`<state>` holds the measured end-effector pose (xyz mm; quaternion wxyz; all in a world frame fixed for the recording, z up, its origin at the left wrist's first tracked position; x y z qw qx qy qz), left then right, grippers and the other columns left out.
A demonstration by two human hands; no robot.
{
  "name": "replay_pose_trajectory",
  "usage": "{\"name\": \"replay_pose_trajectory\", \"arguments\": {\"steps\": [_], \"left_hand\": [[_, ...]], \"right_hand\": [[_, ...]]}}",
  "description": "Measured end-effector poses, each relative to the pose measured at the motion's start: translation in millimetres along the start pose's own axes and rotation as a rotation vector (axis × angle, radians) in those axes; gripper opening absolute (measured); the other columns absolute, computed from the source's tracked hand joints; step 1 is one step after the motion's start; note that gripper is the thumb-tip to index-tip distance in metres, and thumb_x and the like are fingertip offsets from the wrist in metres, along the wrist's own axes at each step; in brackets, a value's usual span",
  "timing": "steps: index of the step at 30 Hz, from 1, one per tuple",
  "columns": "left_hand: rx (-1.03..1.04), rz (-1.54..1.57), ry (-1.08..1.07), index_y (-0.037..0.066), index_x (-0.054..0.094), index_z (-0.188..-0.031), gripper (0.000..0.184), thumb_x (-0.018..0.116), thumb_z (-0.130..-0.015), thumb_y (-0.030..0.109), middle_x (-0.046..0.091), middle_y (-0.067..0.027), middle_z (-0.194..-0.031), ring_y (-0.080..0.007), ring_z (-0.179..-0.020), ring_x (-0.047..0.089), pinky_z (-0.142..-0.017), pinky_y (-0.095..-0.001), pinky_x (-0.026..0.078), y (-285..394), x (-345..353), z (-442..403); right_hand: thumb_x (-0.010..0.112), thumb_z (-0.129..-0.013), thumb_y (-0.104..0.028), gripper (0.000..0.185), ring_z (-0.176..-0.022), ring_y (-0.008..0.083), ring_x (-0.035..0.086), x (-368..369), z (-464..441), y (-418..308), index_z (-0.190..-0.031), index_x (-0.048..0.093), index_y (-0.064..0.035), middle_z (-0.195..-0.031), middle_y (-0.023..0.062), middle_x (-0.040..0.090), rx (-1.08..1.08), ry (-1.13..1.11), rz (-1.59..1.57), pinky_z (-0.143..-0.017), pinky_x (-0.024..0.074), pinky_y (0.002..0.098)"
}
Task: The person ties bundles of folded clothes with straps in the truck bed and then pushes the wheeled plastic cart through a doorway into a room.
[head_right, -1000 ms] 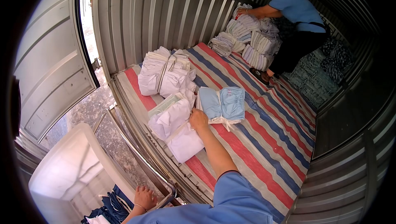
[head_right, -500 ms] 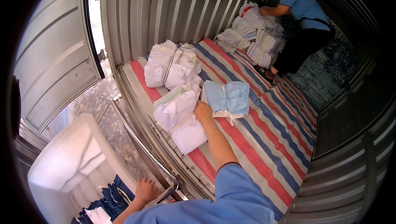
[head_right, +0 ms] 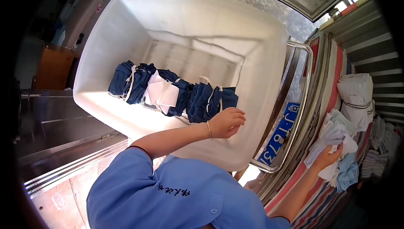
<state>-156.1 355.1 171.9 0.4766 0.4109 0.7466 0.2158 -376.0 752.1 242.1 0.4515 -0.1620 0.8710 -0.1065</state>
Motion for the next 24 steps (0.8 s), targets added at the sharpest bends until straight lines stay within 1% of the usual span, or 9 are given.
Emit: {"name": "replay_pose_trajectory", "arguments": {"steps": [4,5,7,8,10,13,17,20,24], "left_hand": [[-0.322,-0.178,-0.020,0.005,0.061,-0.078,0.006,0.058,-0.072,0.004,0.062,-0.0095,-0.083,-0.0292,-0.084,0.058,-0.075,-0.0379,0.047,-117.4,-61.2,55.1],[-0.446,-0.196,-0.065,0.005,0.062,-0.077,0.006,0.058,-0.074,0.006,0.061,-0.0111,-0.078,-0.0303,-0.080,0.058,-0.073,-0.0382,0.047,-151.5,-70.1,74.3],[-0.613,-0.187,-0.065,0.003,0.062,-0.079,0.008,0.059,-0.075,0.010,0.062,-0.0139,-0.079,-0.0325,-0.079,0.060,-0.071,-0.0392,0.049,-197.5,-86.4,111.9],[-0.628,-0.152,-0.059,0.002,0.062,-0.079,0.011,0.059,-0.077,0.012,0.063,-0.0152,-0.079,-0.0337,-0.078,0.061,-0.070,-0.0391,0.049,-218.9,-88.0,128.2],[-0.812,-0.128,-0.211,0.002,0.063,-0.080,0.014,0.058,-0.078,0.015,0.064,-0.0183,-0.079,-0.0362,-0.079,0.061,-0.071,-0.0413,0.049,-261.2,-73.9,163.8],[-1.061,0.058,-0.312,-0.003,0.063,-0.082,0.024,0.059,-0.078,0.020,0.065,-0.0217,-0.080,-0.0339,-0.075,0.064,-0.072,-0.0387,0.050,-333.7,-29.5,239.4],[-1.538,0.393,-0.318,0.003,0.055,-0.106,0.038,0.057,-0.085,0.034,0.056,-0.0097,-0.080,-0.0231,-0.068,0.060,-0.052,-0.0363,0.051,-355.4,9.9,282.3],[-1.546,0.340,-0.300,0.003,0.055,-0.111,0.049,0.056,-0.084,0.044,0.058,-0.0134,-0.092,-0.0265,-0.078,0.061,-0.059,-0.0411,0.052,-373.2,30.3,280.8],[-1.549,0.168,-0.239,-0.015,0.047,-0.120,0.085,0.061,-0.076,0.056,0.047,-0.0344,-0.126,-0.0406,-0.122,0.045,-0.103,-0.0375,0.034,-382.7,31.3,268.7]], "right_hand": [[0.046,-0.086,-0.003,0.036,-0.113,0.0267,0.051,40.9,84.6,-211.7,-0.121,0.052,0.0024,-0.123,0.0135,0.054,-0.114,-0.268,-0.458,-0.099,0.0360,0.0350],[0.048,-0.084,-0.002,0.033,-0.109,0.0262,0.054,63.4,112.1,-256.9,-0.116,0.055,0.0021,-0.117,0.0139,0.058,0.060,-0.487,-0.593,-0.096,0.0385,0.0347],[0.052,-0.080,0.000,0.026,-0.100,0.0297,0.057,116.7,166.9,-301.1,-0.105,0.059,0.0007,-0.102,0.0138,0.062,-0.085,-0.676,-0.556,-0.089,0.0423,0.0366],[0.054,-0.078,-0.001,0.022,-0.093,0.0325,0.058,124.7,186.7,-334.4,-0.100,0.060,-0.0009,-0.096,0.0134,0.063,-0.409,-0.619,-0.326,-0.084,0.0435,0.0384],[0.053,-0.078,-0.006,0.020,-0.086,0.0326,0.059,190.9,241.6,-318.6,-0.095,0.063,-0.0050,-0.090,0.0132,0.064,-0.127,-0.753,-0.486,-0.079,0.0452,0.0403],[0.054,-0.078,-0.009,0.018,-0.089,0.0303,0.056,225.6,282.2,-338.7,-0.094,0.057,-0.0020,-0.093,0.0156,0.058,-0.271,-1.041,-0.208,-0.079,0.0460,0.0405],[0.054,-0.079,-0.014,0.035,-0.100,0.0369,0.055,265.4,305.1,-265.7,-0.110,0.049,0.0017,-0.109,0.0233,0.054,0.181,-0.931,-0.138,-0.088,0.0454,0.0429],[0.059,-0.077,-0.024,0.051,-0.104,0.0382,0.055,291.7,328.2,-238.5,-0.117,0.044,0.0044,-0.113,0.0249,0.053,0.491,-1.050,-0.135,-0.090,0.0453,0.0427],[0.070,-0.064,-0.050,0.084,-0.103,0.0352,0.059,320.0,336.4,-224.9,-0.119,0.043,0.0071,-0.112,0.0249,0.057,0.588,-1.189,-0.116,-0.088,0.0477,0.0400]]}}
Point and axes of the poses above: each hand's wrist, its own z-axis away from the middle knuckle, its own x-axis out of the palm, y = z × x, the point moved 9 cm from there along -z, towards the middle knuckle
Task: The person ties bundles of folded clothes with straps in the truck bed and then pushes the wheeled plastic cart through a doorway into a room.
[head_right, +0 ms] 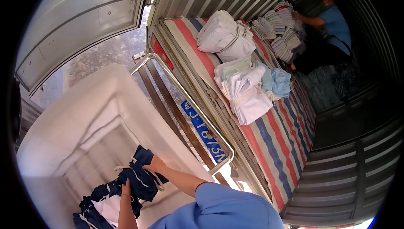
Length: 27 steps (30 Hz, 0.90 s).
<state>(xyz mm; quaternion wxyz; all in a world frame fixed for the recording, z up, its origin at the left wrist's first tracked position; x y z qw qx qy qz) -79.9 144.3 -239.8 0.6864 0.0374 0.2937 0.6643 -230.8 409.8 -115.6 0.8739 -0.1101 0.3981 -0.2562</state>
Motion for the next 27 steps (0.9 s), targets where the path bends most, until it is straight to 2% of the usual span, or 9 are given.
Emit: {"name": "replay_pose_trajectory", "arguments": {"steps": [3,5,7,9,11,16,21,23,27], "left_hand": [[0.027,-0.154,0.075,-0.015,0.047,-0.121,0.085,0.062,-0.075,0.055,0.049,-0.0334,-0.125,-0.0404,-0.120,0.047,-0.101,-0.0382,0.037,16.2,-10.2,7.0],[0.025,-0.189,0.113,-0.014,0.048,-0.119,0.080,0.064,-0.075,0.051,0.049,-0.0331,-0.124,-0.0402,-0.120,0.048,-0.101,-0.0378,0.037,6.0,-9.2,-10.6],[0.081,0.020,0.202,-0.014,0.051,-0.117,0.069,0.064,-0.078,0.042,0.055,-0.0289,-0.119,-0.0365,-0.110,0.056,-0.094,-0.0359,0.043,-8.1,-11.5,-20.5],[0.250,0.194,-0.040,-0.013,0.052,-0.115,0.057,0.064,-0.079,0.030,0.061,-0.0233,-0.110,-0.0312,-0.095,0.062,-0.084,-0.0334,0.049,-1.6,0.2,-19.9],[0.020,0.622,-0.048,-0.011,0.054,-0.112,0.047,0.062,-0.078,0.020,0.063,-0.0168,-0.100,-0.0253,-0.085,0.063,-0.075,-0.0308,0.052,-17.8,-1.5,-8.0],[0.189,0.845,-0.140,-0.004,0.057,-0.101,0.030,0.057,-0.075,0.011,0.064,-0.0113,-0.091,-0.0231,-0.080,0.063,-0.073,-0.0314,0.053,36.1,-41.8,74.7],[0.454,0.870,-0.136,0.000,0.057,-0.105,0.033,0.056,-0.074,0.011,0.063,-0.0064,-0.089,-0.0196,-0.077,0.063,-0.069,-0.0291,0.053,161.2,-110.7,203.2],[0.762,0.833,-0.186,-0.001,0.059,-0.104,0.034,0.057,-0.077,0.019,0.064,-0.0062,-0.090,-0.0168,-0.076,0.064,-0.069,-0.0283,0.053,259.0,-125.2,289.2],[1.109,0.452,-0.065,-0.003,0.058,-0.104,0.035,0.059,-0.079,0.021,0.065,-0.0069,-0.089,-0.0129,-0.072,0.062,-0.068,-0.0228,0.050,401.7,-141.7,420.5]], "right_hand": [[0.075,-0.054,-0.058,0.094,-0.103,0.0314,0.060,5.5,-12.1,-7.8,-0.119,0.047,0.0034,-0.109,0.0222,0.061,0.048,-0.085,0.077,-0.086,0.0484,0.0378],[0.075,-0.055,-0.053,0.080,-0.100,0.0306,0.062,1.8,-2.3,-14.8,-0.114,0.055,-0.0011,-0.106,0.0193,0.063,0.095,-0.158,0.186,-0.084,0.0495,0.0383],[0.074,-0.057,-0.047,0.068,-0.097,0.0308,0.063,-3.0,3.7,-27.7,-0.107,0.060,-0.0029,-0.103,0.0183,0.065,0.030,-0.163,0.167,-0.083,0.0502,0.0390],[0.073,-0.059,-0.041,0.056,-0.095,0.0310,0.063,-2.4,12.2,-36.8,-0.101,0.064,-0.0048,-0.100,0.0173,0.066,-0.029,-0.164,0.149,-0.081,0.0508,0.0398],[0.069,-0.058,-0.027,0.034,-0.090,0.0339,0.064,-6.1,26.5,-61.5,-0.084,0.069,-0.0040,-0.090,0.0199,0.067,-0.150,-0.032,0.155,-0.081,0.0515,0.0410],[0.067,-0.058,-0.025,0.032,-0.086,0.0347,0.064,-40.7,76.2,-92.8,-0.082,0.068,-0.0029,-0.089,0.0201,0.066,-0.351,-0.033,0.065,-0.080,0.0515,0.0409],[0.071,-0.060,-0.030,0.039,-0.082,0.0350,0.063,-161.1,167.0,-148.3,-0.084,0.065,0.0004,-0.083,0.0204,0.066,-0.608,-0.039,-0.265,-0.074,0.0493,0.0388],[0.072,-0.062,-0.027,0.038,-0.079,0.0326,0.064,-225.9,203.7,-152.4,-0.085,0.064,0.0017,-0.082,0.0197,0.066,-0.672,0.011,-0.459,-0.074,0.0486,0.0359],[0.075,-0.070,-0.008,0.027,-0.081,0.0123,0.062,-336.4,270.5,-130.1,-0.093,0.065,0.0020,-0.087,0.0072,0.068,-0.821,0.022,-0.980,-0.077,0.0473,0.0266]]}}
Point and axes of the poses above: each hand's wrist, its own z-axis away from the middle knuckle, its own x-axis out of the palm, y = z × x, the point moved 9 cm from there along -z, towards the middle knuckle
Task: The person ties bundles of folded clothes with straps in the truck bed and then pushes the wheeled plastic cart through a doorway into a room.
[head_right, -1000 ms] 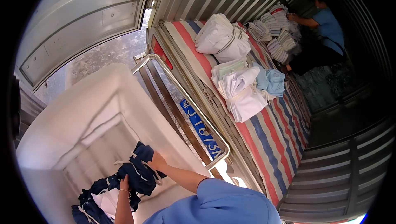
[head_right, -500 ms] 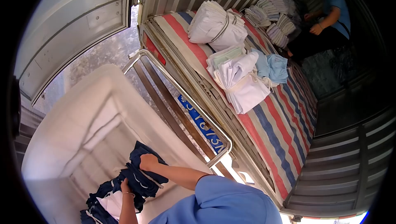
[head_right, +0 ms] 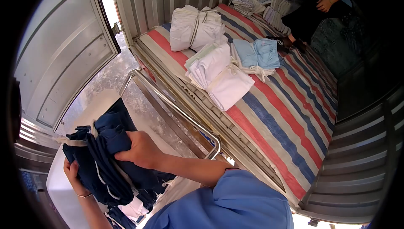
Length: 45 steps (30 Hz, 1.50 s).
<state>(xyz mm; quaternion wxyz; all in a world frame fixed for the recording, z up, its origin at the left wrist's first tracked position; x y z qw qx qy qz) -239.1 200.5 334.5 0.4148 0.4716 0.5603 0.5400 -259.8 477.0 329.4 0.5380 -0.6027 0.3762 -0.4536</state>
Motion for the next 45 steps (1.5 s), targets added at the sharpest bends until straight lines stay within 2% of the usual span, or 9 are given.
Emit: {"name": "replay_pose_trajectory", "arguments": {"steps": [7,10,17,20,22,27,35,42,45], "left_hand": [[0.609,0.046,-0.520,-0.006,0.055,-0.115,0.042,0.058,-0.078,0.015,0.064,-0.0129,-0.100,-0.0182,-0.090,0.064,-0.085,-0.0277,0.050,214.1,284.4,-27.8],[0.793,0.021,-0.717,0.004,0.058,-0.086,0.023,0.070,-0.081,0.022,0.054,0.0018,-0.077,-0.0068,-0.068,0.049,-0.059,-0.0210,0.041,247.1,403.1,-19.8],[0.659,0.020,-0.999,0.002,0.059,-0.098,0.018,0.063,-0.085,0.014,0.061,-0.0072,-0.103,-0.0170,-0.098,0.056,-0.089,-0.0307,0.042,136.3,456.7,8.4],[0.142,0.052,-1.046,0.002,0.061,-0.097,0.014,0.061,-0.086,0.011,0.061,-0.0072,-0.100,-0.0156,-0.095,0.057,-0.085,-0.0286,0.044,8.8,411.7,16.1],[-0.057,-0.018,-0.864,0.003,0.062,-0.094,0.012,0.060,-0.086,0.013,0.062,-0.0081,-0.093,-0.0159,-0.087,0.058,-0.076,-0.0283,0.046,-69.4,350.5,22.4],[0.043,-0.538,-0.414,0.003,0.059,-0.081,0.009,0.057,-0.081,0.012,0.060,-0.0107,-0.082,-0.0293,-0.078,0.058,-0.069,-0.0360,0.046,-212.4,143.8,79.2],[-0.653,-1.298,-0.242,0.005,0.067,-0.084,0.018,0.051,-0.080,0.012,0.066,-0.0181,-0.089,-0.0344,-0.084,0.064,-0.076,-0.0415,0.052,-370.6,-182.2,181.7],[-0.724,-1.373,-0.534,0.002,0.068,-0.089,0.022,0.056,-0.080,0.018,0.066,-0.0198,-0.094,-0.0333,-0.089,0.064,-0.081,-0.0411,0.050,-528.0,-255.5,257.0],[-0.965,-1.296,0.166,0.002,0.060,-0.099,0.029,0.063,-0.079,0.023,0.062,-0.0203,-0.100,-0.0328,-0.089,0.063,-0.080,-0.0378,0.051,-457.0,-246.2,254.1]], "right_hand": [[0.070,-0.070,0.009,0.028,-0.082,0.0124,0.062,-168.1,118.7,-184.6,-0.097,0.064,0.0053,-0.094,0.0073,0.067,-0.681,0.521,-0.243,-0.078,0.0487,0.0272],[0.067,-0.068,0.003,0.042,-0.091,0.0212,0.063,-248.2,189.8,-202.3,-0.109,0.060,0.0064,-0.103,0.0151,0.065,-0.991,0.846,-0.139,-0.088,0.0486,0.0338],[0.069,-0.080,-0.019,0.046,-0.091,0.0239,0.061,-434.2,264.8,-103.5,-0.116,0.055,0.0069,-0.110,0.0150,0.061,-0.540,1.571,0.172,-0.070,0.0531,0.0328],[0.068,-0.081,-0.018,0.043,-0.090,0.0264,0.062,-545.5,273.3,42.4,-0.113,0.056,0.0077,-0.109,0.0214,0.060,0.223,1.736,0.239,-0.073,0.0541,0.0305],[0.066,-0.081,-0.042,0.067,-0.077,0.0346,0.063,-648.7,334.6,76.2,-0.104,0.054,0.0204,-0.097,0.0314,0.060,0.259,1.739,1.039,-0.053,0.0547,0.0372],[0.059,-0.084,-0.050,0.064,-0.093,0.0391,0.060,-641.0,338.4,49.2,-0.112,0.059,0.0080,-0.115,0.0298,0.055,0.298,1.740,0.930,-0.067,0.0587,0.0423],[0.051,-0.091,-0.041,0.053,-0.102,0.0391,0.057,-435.3,263.6,160.6,-0.122,0.055,0.0021,-0.118,0.0280,0.054,0.170,1.872,0.138,-0.081,0.0553,0.0467],[0.051,-0.090,-0.026,0.040,-0.104,0.0312,0.057,-263.1,103.0,172.3,-0.116,0.054,0.0050,-0.115,0.0193,0.059,-0.034,0.709,0.679,-0.080,0.0507,0.0391],[0.049,-0.093,-0.019,0.033,-0.101,0.0240,0.058,-221.7,96.6,183.4,-0.120,0.046,-0.0003,-0.111,0.0151,0.060,0.080,0.799,0.437,-0.082,0.0464,0.0307]]}}
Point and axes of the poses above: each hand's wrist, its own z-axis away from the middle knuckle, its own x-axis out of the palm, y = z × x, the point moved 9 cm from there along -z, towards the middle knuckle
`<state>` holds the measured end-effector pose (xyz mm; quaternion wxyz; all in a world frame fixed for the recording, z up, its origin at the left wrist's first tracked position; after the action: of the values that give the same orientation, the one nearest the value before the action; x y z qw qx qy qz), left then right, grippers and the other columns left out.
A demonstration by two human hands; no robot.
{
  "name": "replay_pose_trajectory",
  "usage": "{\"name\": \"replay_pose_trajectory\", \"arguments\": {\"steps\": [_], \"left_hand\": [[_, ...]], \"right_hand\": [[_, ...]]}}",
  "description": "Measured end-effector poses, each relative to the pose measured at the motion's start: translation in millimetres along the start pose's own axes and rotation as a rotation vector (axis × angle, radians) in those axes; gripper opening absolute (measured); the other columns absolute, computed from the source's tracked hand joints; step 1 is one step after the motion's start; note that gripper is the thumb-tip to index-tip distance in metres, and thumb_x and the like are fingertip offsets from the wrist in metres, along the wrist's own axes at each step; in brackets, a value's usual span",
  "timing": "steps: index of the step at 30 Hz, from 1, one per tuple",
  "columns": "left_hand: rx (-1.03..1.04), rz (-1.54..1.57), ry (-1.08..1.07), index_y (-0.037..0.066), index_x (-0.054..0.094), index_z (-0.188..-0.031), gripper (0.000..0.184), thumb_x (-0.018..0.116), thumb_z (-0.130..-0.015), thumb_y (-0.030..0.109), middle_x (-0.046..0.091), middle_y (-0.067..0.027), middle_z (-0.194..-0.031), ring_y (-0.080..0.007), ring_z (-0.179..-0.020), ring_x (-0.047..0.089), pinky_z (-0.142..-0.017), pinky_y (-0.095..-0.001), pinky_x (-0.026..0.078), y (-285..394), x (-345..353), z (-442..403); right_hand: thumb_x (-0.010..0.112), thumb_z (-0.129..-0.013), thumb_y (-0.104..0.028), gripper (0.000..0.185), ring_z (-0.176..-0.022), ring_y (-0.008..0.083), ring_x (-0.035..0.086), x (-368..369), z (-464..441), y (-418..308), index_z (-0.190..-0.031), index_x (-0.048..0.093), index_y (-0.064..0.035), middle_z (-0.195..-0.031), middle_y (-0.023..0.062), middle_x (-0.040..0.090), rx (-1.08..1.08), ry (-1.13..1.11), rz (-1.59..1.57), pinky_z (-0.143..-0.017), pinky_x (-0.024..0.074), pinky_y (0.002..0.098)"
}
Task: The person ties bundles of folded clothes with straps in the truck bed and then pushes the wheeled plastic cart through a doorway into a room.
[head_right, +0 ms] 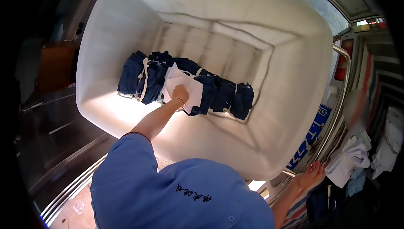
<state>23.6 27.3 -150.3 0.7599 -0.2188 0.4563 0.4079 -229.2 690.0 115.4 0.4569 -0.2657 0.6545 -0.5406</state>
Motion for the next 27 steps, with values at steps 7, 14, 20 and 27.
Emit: {"name": "replay_pose_trajectory", "arguments": {"steps": [7,14,20,27], "left_hand": [[-0.149,-0.087,0.231,0.007,0.061,-0.097,0.018,0.053,-0.086,0.019,0.062,-0.0124,-0.094,-0.0287,-0.094,0.061,-0.081,-0.0359,0.050,2.4,-17.6,18.5],[-0.140,0.208,0.016,0.007,0.066,-0.088,0.020,0.056,-0.081,0.022,0.065,-0.0166,-0.095,-0.0323,-0.089,0.064,-0.079,-0.0391,0.051,-11.3,8.3,7.3],[0.279,0.641,-0.061,-0.002,0.063,-0.069,0.014,0.063,-0.066,0.012,0.058,-0.0102,-0.060,-0.0200,-0.057,0.056,-0.054,-0.0352,0.045,-27.6,17.9,-26.6],[-0.015,1.165,-0.126,0.005,0.046,-0.058,0.019,0.059,-0.068,-0.004,0.042,0.0031,-0.056,-0.0064,-0.054,0.038,-0.047,-0.0233,0.031,43.1,-97.6,-5.9]], "right_hand": [[0.050,-0.094,-0.017,0.027,-0.096,0.0178,0.057,91.5,95.7,-39.5,-0.115,0.049,-0.0010,-0.105,0.0116,0.061,0.109,-0.133,-0.002,-0.083,0.0443,0.0286],[0.047,-0.094,-0.008,0.020,-0.092,0.0144,0.054,112.4,112.1,-39.9,-0.113,0.051,-0.0017,-0.104,0.0095,0.060,-0.034,-0.281,0.081,-0.084,0.0434,0.0261],[0.051,-0.088,0.000,0.017,-0.091,0.0148,0.053,120.8,116.0,-48.3,-0.104,0.054,-0.0029,-0.100,0.0062,0.058,-0.161,-0.362,0.153,-0.085,0.0400,0.0284],[0.057,-0.085,-0.006,0.023,-0.086,0.0159,0.061,213.7,173.9,-72.5,-0.108,0.054,-0.0001,-0.095,0.0091,0.063,-0.055,-0.916,-0.093,-0.072,0.0488,0.0266]]}}
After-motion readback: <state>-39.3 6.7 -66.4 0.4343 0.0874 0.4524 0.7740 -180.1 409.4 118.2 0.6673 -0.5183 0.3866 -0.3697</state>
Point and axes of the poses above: each hand's wrist, its own z-axis away from the middle knuckle, its own x-axis out of the palm, y = z × x, the point moved 9 cm from there along -z, towards the middle knuckle
